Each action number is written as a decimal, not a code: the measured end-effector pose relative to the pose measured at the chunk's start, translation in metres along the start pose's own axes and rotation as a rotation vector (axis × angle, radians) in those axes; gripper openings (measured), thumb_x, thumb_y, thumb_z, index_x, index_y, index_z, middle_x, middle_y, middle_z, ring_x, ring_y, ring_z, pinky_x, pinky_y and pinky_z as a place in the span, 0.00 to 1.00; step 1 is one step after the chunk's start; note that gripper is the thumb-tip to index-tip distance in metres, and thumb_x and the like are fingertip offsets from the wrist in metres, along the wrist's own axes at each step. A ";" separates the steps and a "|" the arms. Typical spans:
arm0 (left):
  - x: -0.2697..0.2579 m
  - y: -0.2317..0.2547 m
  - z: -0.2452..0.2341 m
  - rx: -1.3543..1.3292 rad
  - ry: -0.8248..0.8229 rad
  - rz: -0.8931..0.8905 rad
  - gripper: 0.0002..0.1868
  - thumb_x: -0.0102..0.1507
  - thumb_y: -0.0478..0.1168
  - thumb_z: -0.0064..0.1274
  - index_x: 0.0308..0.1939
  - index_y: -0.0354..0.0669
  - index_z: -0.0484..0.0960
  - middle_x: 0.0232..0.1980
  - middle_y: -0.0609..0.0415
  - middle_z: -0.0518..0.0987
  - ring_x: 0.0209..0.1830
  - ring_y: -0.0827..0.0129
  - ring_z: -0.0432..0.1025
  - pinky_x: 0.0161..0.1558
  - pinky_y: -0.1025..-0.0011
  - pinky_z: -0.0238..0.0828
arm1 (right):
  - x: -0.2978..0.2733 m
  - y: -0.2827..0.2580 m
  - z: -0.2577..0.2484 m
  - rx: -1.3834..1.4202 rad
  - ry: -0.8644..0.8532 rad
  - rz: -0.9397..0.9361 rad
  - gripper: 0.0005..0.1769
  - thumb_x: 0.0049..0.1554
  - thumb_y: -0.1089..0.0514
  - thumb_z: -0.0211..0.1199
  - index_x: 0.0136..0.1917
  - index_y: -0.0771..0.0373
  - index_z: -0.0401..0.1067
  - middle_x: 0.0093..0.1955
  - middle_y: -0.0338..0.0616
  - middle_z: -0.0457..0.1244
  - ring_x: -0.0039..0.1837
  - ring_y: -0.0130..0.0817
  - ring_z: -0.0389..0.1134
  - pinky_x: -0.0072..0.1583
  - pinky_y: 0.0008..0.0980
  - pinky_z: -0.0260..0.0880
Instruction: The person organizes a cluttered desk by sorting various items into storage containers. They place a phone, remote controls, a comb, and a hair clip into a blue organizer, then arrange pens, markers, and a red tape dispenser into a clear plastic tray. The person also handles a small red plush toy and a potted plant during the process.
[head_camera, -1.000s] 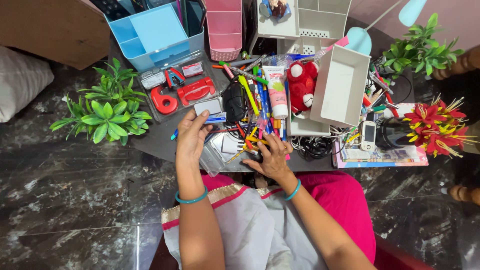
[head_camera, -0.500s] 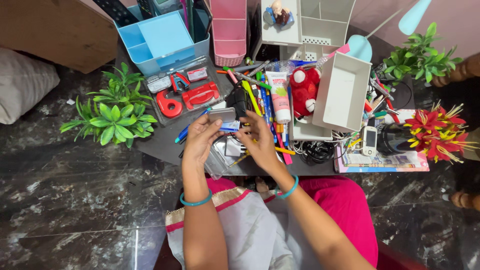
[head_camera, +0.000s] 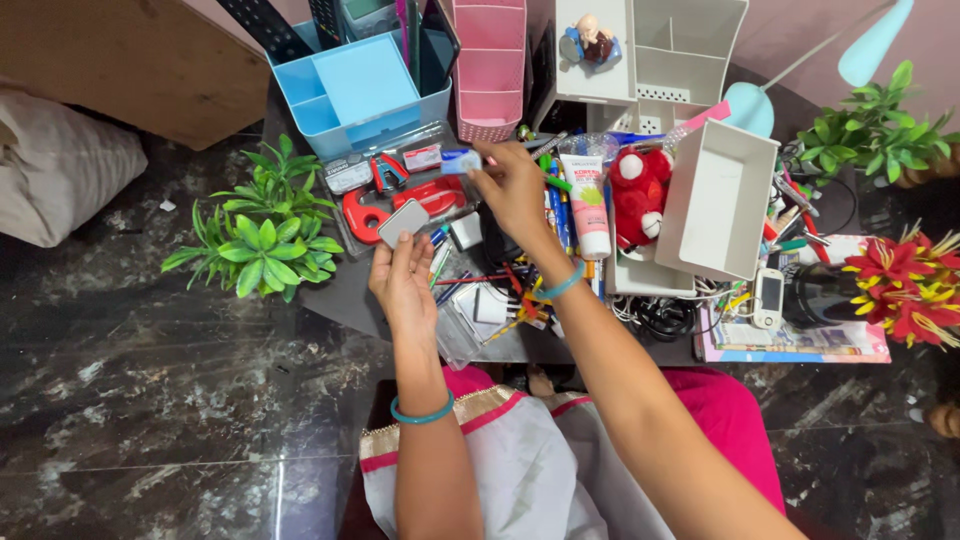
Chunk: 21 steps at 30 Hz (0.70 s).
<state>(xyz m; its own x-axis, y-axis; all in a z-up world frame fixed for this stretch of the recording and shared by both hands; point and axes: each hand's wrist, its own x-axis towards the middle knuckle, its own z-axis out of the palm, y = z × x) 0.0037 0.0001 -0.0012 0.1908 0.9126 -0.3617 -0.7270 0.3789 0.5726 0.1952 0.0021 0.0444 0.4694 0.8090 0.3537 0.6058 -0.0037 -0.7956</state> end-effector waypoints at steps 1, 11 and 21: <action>0.001 0.000 0.000 -0.006 0.027 0.007 0.12 0.66 0.36 0.57 0.52 0.35 0.79 0.48 0.51 0.81 0.44 0.69 0.78 0.49 0.72 0.77 | 0.012 0.003 0.011 -0.011 -0.004 -0.006 0.20 0.54 0.66 0.72 0.60 0.63 0.76 0.55 0.51 0.66 0.52 0.38 0.75 0.51 0.28 0.79; 0.009 0.001 -0.002 -0.024 0.126 0.025 0.10 0.65 0.34 0.59 0.48 0.35 0.80 0.45 0.54 0.81 0.39 0.73 0.75 0.46 0.75 0.75 | 0.052 0.022 0.068 -0.489 -0.199 -0.021 0.16 0.49 0.57 0.73 0.52 0.58 0.81 0.48 0.49 0.69 0.54 0.53 0.67 0.56 0.48 0.67; 0.015 -0.010 -0.011 0.061 0.087 0.048 0.11 0.67 0.35 0.58 0.52 0.33 0.82 0.40 0.57 0.79 0.37 0.75 0.74 0.41 0.78 0.72 | 0.036 -0.004 0.053 -0.216 -0.164 -0.104 0.17 0.55 0.58 0.72 0.57 0.64 0.78 0.48 0.47 0.69 0.46 0.39 0.70 0.48 0.37 0.70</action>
<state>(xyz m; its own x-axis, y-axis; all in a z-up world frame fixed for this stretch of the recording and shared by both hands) 0.0064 0.0083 -0.0207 0.0968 0.9142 -0.3935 -0.6919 0.3460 0.6337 0.1751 0.0624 0.0343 0.2979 0.8959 0.3296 0.7766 -0.0266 -0.6295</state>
